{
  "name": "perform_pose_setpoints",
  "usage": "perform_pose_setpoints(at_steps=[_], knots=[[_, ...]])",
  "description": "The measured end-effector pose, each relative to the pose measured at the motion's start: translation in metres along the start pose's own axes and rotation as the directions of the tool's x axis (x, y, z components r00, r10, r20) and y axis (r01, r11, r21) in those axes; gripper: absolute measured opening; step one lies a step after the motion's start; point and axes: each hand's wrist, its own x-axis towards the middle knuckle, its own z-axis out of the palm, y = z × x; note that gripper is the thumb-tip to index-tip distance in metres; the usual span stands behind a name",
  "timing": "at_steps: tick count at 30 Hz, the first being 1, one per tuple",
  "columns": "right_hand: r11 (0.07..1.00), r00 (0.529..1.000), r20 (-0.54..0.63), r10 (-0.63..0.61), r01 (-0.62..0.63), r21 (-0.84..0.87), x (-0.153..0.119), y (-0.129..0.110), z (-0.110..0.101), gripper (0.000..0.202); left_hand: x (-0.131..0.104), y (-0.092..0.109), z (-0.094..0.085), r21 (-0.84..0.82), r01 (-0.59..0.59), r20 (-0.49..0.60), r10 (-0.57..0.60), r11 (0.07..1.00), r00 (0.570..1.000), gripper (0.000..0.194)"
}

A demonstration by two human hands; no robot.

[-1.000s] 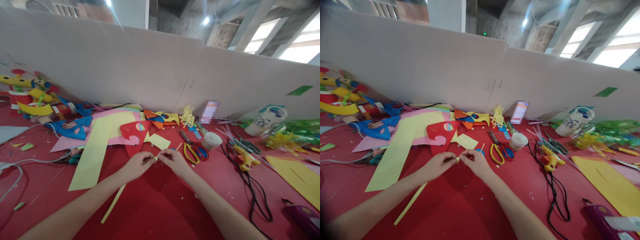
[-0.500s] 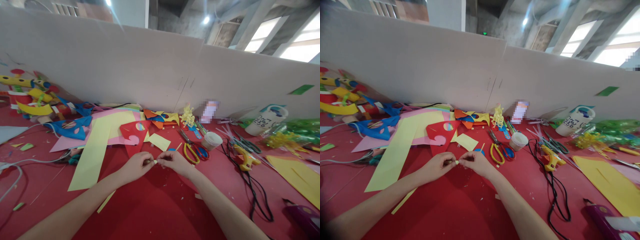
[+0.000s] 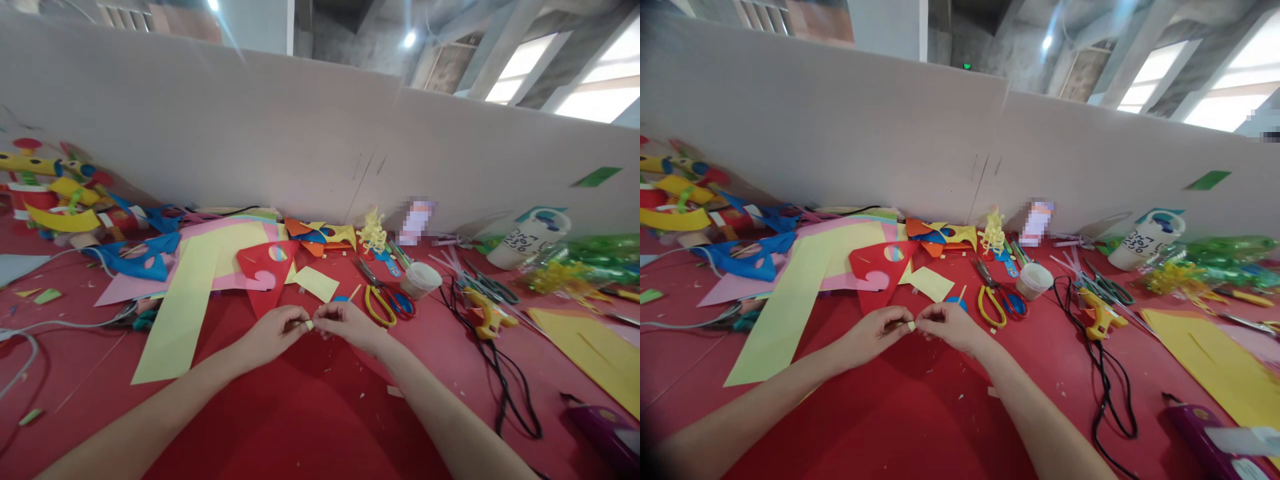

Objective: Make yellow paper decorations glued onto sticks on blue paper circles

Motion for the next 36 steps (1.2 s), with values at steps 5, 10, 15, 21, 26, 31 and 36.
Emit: perform_pose_setpoints(at_steps=[5, 10, 15, 21, 26, 31, 36], knots=[[1.000, 1.000, 0.012, -0.015, 0.015, -0.023, -0.001, -0.001, -0.002, 0.030, -0.001, 0.004, -0.001, 0.023, 0.010, 0.016, -0.010, 1.000, 1.000, 0.021], [0.998, 0.998, 0.057, -0.016, 0.019, -0.060, -0.001, 0.001, -0.004, 0.026, -0.001, 0.003, -0.002, -0.004, 0.033, 0.049, -0.033, 0.999, 0.998, 0.021], [0.995, 0.997, 0.078, -0.021, 0.029, -0.093, -0.002, 0.000, 0.000, 0.015, 0.000, 0.003, -0.004, -0.123, 0.113, 0.126, -0.098, 0.986, 0.987, 0.018], [0.982, 0.998, 0.040, -0.051, 0.058, -0.180, 0.000, 0.003, -0.002, 0.011, 0.000, 0.003, -0.009, -0.233, 0.203, 0.213, -0.154, 0.951, 0.965, 0.026], [0.937, 0.990, 0.069, -0.123, 0.139, -0.320, -0.002, 0.004, -0.005, 0.013, 0.001, -0.001, -0.013, -0.262, 0.306, 0.249, -0.242, 0.915, 0.938, 0.029], [0.905, 0.989, 0.043, -0.143, 0.149, -0.399, -0.002, 0.005, -0.003, 0.011, 0.001, -0.001, -0.014, -0.323, 0.351, 0.222, -0.290, 0.879, 0.931, 0.024], [0.905, 0.983, 0.005, -0.182, 0.170, -0.389, 0.000, 0.007, -0.002, 0.012, 0.000, 0.002, -0.014, -0.354, 0.374, 0.223, -0.311, 0.857, 0.924, 0.023]])
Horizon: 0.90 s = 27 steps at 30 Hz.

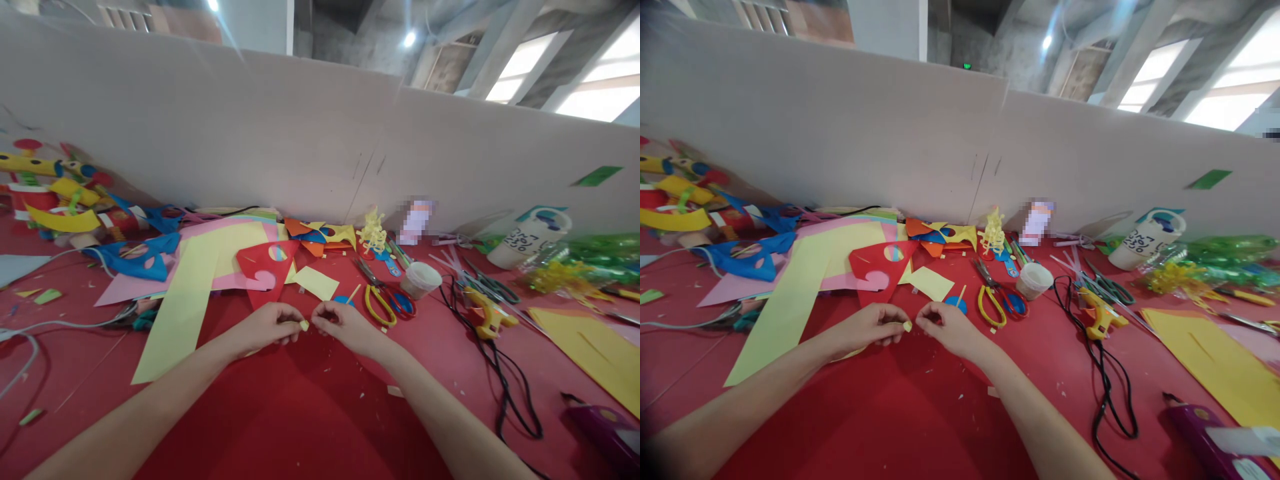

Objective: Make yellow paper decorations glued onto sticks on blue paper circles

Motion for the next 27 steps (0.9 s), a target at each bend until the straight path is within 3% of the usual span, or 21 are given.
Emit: perform_pose_setpoints(at_steps=[5, 13, 20, 27], knots=[[1.000, 1.000, 0.002, -0.010, 0.010, -0.007, 0.000, -0.001, 0.001, 0.013, 0.000, -0.001, 0.000, 0.033, -0.028, 0.014, 0.027, 0.999, 1.000, 0.022], [0.997, 0.997, 0.023, 0.071, -0.071, -0.012, -0.001, -0.004, 0.004, 0.008, -0.002, 0.003, 0.001, 0.177, -0.043, 0.045, 0.035, 0.983, 0.998, 0.028], [0.985, 1.000, 0.028, -0.003, 0.008, -0.174, -0.003, -0.008, 0.003, 0.008, -0.007, 0.010, -0.005, 0.175, -0.074, 0.181, 0.042, 0.982, 0.983, 0.022], [0.971, 0.998, -0.012, -0.067, 0.063, -0.232, -0.004, -0.009, 0.009, 0.009, -0.005, 0.007, -0.007, 0.151, -0.042, 0.164, 0.017, 0.988, 0.986, 0.018]])
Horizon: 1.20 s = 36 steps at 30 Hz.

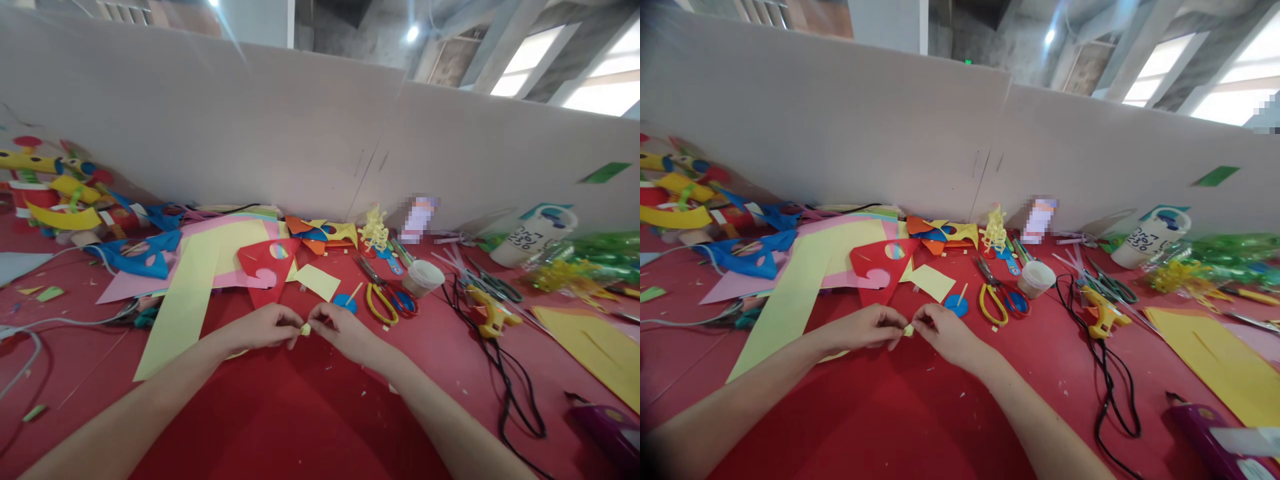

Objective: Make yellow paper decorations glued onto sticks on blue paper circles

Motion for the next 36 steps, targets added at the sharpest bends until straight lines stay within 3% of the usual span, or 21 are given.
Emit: perform_pose_setpoints(at_steps=[8, 16, 22, 29, 36], knots=[[0.998, 0.994, -0.092, 0.055, -0.057, -0.023, 0.0025, 0.0047, 0.0045, 0.005, 0.0045, -0.0099, -0.0019, 0.041, -0.001, -0.063, 0.004, 0.999, 0.998, 0.027], [0.959, 0.986, 0.075, 0.151, -0.164, 0.230, 0.0024, -0.0033, 0.0015, 0.010, 0.0033, -0.0048, 0.0012, 0.159, -0.001, -0.071, 0.012, 0.987, 0.997, 0.022], [0.944, 0.986, 0.033, 0.163, -0.166, 0.287, 0.0045, 0.0013, 0.0035, 0.012, 0.0068, -0.0105, 0.0000, 0.073, 0.035, -0.183, -0.021, 0.997, 0.983, 0.026], [0.956, 0.986, 0.024, 0.164, -0.165, 0.241, 0.0039, 0.0023, 0.0051, 0.010, 0.0066, -0.0082, -0.0021, 0.073, -0.017, -0.158, 0.028, 0.997, 0.987, 0.024], [0.952, 0.983, 0.015, 0.181, -0.179, 0.248, 0.0040, 0.0017, 0.0052, 0.011, 0.0064, -0.0088, -0.0002, -0.019, -0.005, -0.155, 0.002, 1.000, 0.988, 0.023]])
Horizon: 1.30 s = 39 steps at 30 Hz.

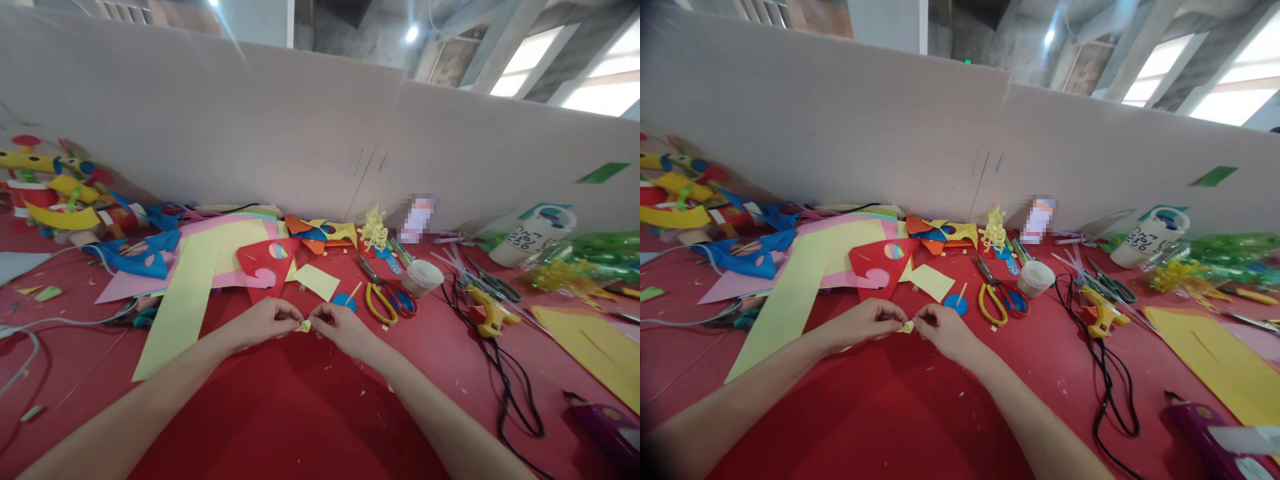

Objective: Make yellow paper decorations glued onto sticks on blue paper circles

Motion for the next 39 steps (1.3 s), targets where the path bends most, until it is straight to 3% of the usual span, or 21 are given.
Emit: perform_pose_setpoints(at_steps=[7, 15, 23, 29, 39], knots=[[1.000, 1.000, -0.001, 0.024, -0.024, 0.019, 0.000, -0.001, 0.001, 0.010, -0.002, 0.003, 0.001, -0.011, -0.011, 0.001, 0.011, 1.000, 1.000, 0.021], [0.984, 0.998, -0.019, 0.052, -0.048, 0.171, 0.003, 0.003, 0.001, 0.010, -0.004, 0.010, 0.000, 0.058, -0.015, -0.032, 0.017, 0.998, 0.999, 0.025], [0.984, 0.996, -0.074, 0.056, -0.043, 0.174, 0.006, 0.011, 0.001, 0.012, 0.000, 0.001, -0.001, 0.119, -0.023, -0.056, 0.030, 0.993, 0.998, 0.034], [0.962, 0.995, -0.017, 0.102, -0.095, 0.254, 0.005, 0.008, 0.001, 0.015, -0.001, -0.001, -0.002, 0.123, -0.061, 0.017, 0.059, 0.991, 0.998, 0.032], [0.989, 0.998, -0.020, 0.056, -0.053, 0.137, 0.003, 0.006, 0.000, 0.011, -0.002, 0.003, -0.001, 0.110, -0.035, 0.034, 0.031, 0.993, 0.999, 0.029]])
